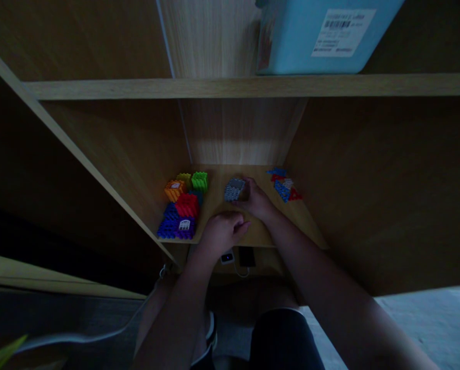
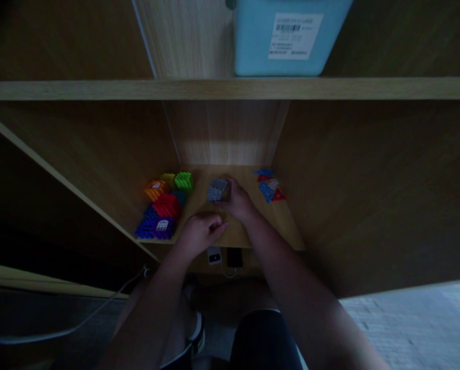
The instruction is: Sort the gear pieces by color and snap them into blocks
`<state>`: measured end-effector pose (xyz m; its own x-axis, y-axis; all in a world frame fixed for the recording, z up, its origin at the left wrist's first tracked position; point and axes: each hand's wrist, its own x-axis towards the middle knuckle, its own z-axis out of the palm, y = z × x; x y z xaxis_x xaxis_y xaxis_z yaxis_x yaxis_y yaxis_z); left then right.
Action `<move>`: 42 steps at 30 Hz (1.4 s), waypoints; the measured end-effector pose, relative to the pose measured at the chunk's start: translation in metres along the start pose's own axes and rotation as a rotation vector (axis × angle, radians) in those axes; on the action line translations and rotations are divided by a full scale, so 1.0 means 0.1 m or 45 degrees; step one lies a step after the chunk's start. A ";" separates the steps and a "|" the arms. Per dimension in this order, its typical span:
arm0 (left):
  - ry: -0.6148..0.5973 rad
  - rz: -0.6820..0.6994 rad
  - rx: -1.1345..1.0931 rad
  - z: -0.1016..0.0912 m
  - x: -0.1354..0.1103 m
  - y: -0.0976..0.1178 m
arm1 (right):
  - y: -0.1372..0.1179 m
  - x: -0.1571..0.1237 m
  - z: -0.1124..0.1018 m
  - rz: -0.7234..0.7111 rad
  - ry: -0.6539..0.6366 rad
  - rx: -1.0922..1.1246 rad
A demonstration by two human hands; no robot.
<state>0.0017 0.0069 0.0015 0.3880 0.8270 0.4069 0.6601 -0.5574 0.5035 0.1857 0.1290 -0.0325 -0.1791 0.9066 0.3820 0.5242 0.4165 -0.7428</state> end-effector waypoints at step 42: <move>-0.034 0.016 0.119 0.04 0.01 0.00 | -0.26 0.44 0.44 0.011 -0.042 -0.194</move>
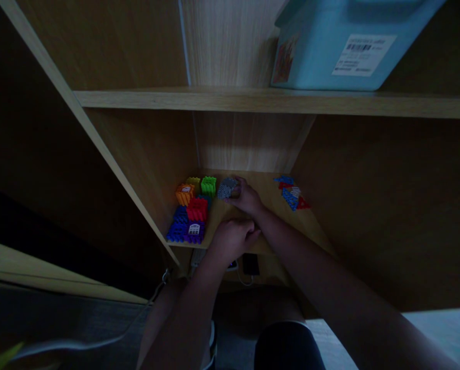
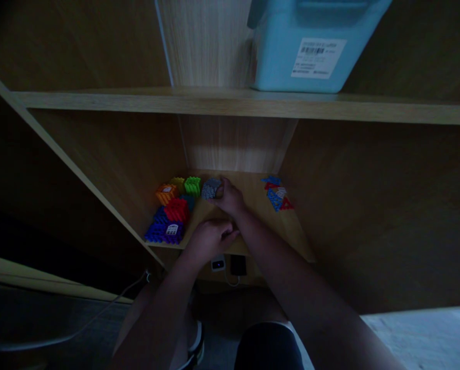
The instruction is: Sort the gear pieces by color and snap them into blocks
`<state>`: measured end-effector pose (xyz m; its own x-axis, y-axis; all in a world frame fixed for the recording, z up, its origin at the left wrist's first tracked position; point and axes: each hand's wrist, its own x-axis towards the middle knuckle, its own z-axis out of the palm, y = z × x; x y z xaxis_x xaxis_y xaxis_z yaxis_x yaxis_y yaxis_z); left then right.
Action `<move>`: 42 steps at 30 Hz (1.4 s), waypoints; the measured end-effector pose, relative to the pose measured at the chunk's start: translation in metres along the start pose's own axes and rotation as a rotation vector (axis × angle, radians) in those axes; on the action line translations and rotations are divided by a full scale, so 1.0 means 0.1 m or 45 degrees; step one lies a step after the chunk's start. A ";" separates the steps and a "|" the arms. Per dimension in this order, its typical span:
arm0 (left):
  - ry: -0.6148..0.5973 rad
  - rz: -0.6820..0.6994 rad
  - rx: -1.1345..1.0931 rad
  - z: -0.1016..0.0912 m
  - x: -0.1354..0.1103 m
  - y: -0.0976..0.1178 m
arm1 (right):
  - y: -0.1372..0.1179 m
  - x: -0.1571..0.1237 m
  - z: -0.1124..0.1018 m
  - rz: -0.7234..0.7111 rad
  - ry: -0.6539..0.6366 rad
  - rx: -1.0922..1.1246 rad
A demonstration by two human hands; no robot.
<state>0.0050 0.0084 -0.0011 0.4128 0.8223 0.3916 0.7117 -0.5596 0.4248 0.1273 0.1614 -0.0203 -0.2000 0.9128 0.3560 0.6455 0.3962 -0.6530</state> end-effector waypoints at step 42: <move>-0.129 -0.099 0.141 -0.10 0.01 0.08 | 0.52 0.38 -0.55 0.736 0.048 -0.861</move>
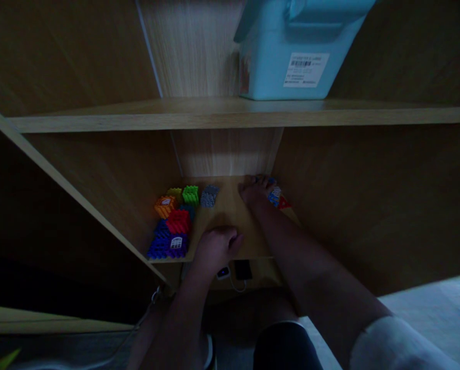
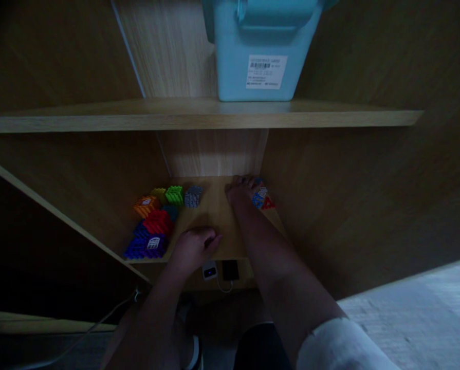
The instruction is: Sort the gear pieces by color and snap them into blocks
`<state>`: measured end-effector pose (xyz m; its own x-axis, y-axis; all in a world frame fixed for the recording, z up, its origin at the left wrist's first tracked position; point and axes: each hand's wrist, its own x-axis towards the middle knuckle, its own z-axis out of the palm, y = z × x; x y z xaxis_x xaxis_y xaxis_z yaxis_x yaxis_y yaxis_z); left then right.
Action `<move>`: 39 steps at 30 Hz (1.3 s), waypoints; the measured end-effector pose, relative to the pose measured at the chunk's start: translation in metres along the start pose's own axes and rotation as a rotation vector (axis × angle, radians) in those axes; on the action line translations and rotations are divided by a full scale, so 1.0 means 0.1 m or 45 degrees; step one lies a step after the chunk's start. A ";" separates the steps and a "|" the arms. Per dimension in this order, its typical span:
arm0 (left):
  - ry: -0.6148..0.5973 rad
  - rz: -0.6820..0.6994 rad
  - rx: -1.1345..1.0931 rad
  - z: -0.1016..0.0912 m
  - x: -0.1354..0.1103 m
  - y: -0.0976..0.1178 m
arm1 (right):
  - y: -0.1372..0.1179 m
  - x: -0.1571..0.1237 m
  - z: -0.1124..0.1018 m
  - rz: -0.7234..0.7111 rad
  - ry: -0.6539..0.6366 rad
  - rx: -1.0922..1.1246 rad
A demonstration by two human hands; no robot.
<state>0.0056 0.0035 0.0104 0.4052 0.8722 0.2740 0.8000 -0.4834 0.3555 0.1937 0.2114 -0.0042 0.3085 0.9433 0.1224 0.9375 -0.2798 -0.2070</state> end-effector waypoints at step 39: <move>0.250 0.149 0.029 0.11 0.08 -0.10 | 0.44 -1.28 -0.35 -0.743 0.079 0.159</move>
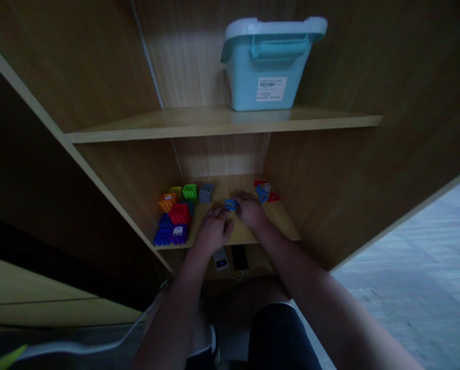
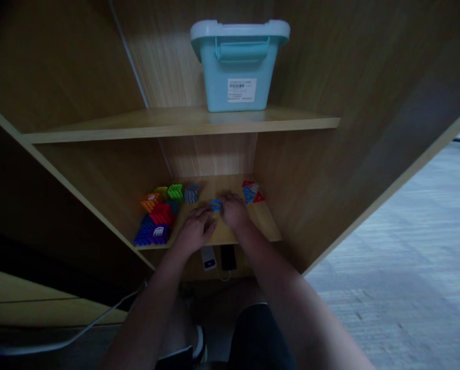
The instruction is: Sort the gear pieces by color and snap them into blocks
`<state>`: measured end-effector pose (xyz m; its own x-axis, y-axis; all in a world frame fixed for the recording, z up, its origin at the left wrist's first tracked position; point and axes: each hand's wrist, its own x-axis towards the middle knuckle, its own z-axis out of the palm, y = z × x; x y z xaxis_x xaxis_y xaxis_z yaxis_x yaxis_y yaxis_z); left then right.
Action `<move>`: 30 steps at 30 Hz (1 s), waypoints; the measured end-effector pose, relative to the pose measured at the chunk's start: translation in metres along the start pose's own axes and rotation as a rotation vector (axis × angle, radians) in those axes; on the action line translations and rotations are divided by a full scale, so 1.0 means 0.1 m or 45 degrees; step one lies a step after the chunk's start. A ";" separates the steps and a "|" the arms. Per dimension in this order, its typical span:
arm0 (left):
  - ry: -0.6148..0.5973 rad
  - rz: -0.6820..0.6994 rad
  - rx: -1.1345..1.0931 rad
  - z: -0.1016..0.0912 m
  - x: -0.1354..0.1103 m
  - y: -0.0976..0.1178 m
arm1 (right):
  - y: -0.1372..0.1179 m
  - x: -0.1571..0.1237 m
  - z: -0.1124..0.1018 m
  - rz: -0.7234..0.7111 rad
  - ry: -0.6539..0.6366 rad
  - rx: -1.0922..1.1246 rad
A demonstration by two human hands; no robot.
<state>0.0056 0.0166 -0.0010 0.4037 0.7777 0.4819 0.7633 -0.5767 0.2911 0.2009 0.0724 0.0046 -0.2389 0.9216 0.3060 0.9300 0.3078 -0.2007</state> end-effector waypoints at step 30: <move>0.030 -0.494 -0.067 0.04 0.01 -0.07 | 0.00 0.03 0.11 -0.299 0.128 0.467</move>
<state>0.0029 0.0223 -0.0053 0.0782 0.9348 0.3465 0.8297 -0.2537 0.4972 0.1974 0.0777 -0.0052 -0.3865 0.7949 0.4677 0.6891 0.5859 -0.4263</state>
